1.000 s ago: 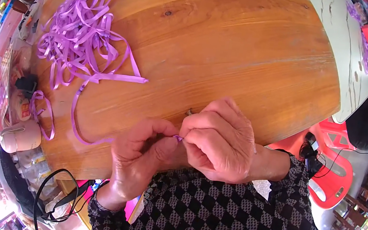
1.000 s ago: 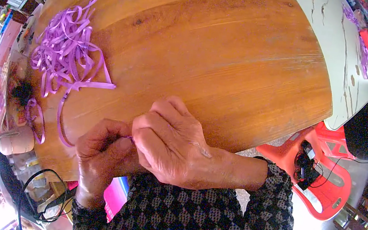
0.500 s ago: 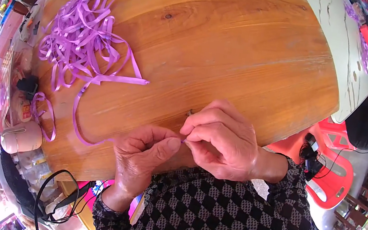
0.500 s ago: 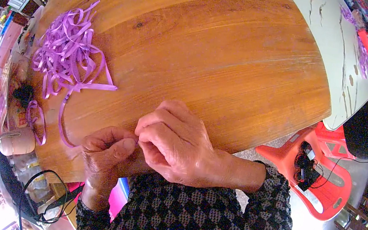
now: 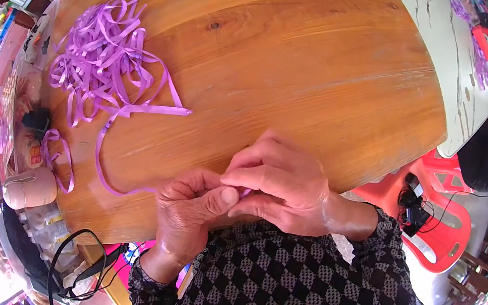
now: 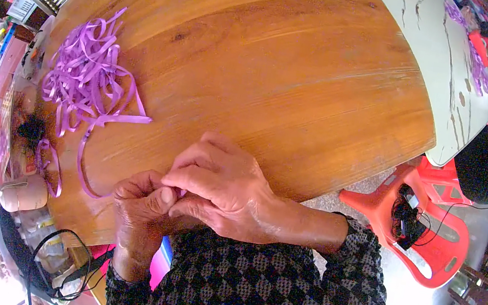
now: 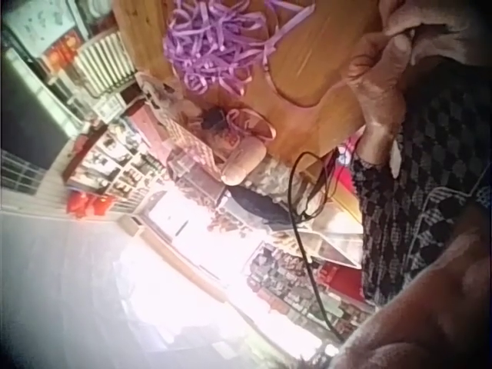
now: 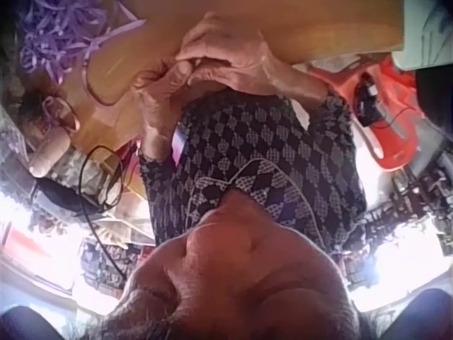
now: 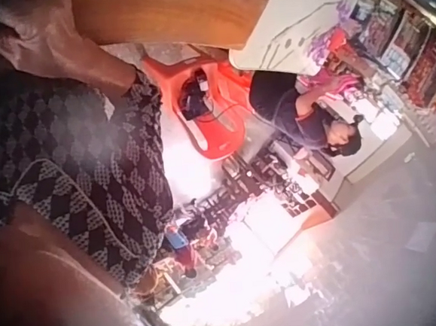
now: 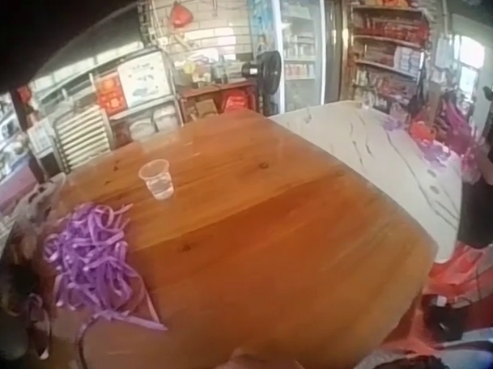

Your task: The person ties a series of knots in a long purple ribbon by hand, pulling the material through loops to create small decorative shapes. They work through the strand section by section, occasionally setting aside the finished portions on the wooden table.

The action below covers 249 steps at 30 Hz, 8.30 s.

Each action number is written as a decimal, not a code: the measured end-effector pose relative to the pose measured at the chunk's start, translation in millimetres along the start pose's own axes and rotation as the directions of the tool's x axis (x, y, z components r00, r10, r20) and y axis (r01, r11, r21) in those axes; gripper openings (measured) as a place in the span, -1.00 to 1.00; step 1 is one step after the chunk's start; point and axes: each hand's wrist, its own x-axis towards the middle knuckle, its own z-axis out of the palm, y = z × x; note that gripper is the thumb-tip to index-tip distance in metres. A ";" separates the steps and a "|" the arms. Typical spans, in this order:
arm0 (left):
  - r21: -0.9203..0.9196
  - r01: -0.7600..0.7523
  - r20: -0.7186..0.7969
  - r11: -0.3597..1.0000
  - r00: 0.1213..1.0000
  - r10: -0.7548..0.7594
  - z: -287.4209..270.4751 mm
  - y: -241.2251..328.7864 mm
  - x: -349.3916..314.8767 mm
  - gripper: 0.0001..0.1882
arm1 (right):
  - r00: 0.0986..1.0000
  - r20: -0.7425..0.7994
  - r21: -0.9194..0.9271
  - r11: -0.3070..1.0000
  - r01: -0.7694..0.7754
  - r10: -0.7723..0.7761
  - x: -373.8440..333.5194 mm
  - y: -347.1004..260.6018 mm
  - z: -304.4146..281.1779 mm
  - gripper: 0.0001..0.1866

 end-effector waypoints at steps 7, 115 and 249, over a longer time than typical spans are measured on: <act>0.130 -0.016 0.040 0.991 0.999 0.011 -2.9 0.6 -4.0 -0.79 | 0.999 -0.030 0.003 1.000 -0.012 0.012 -4.7 0.9 1.8 -0.74; 0.828 -0.537 0.513 -0.158 0.614 0.600 -74.5 27.3 -9.3 -0.84 | 0.822 -0.385 -0.213 0.826 -0.522 0.420 -13.7 -10.7 -73.1 -0.93; 0.197 -0.397 0.041 0.896 0.917 0.397 -11.0 -14.2 -2.5 -0.70 | 0.898 0.121 0.333 0.835 -0.437 0.422 0.0 -12.0 5.2 -0.87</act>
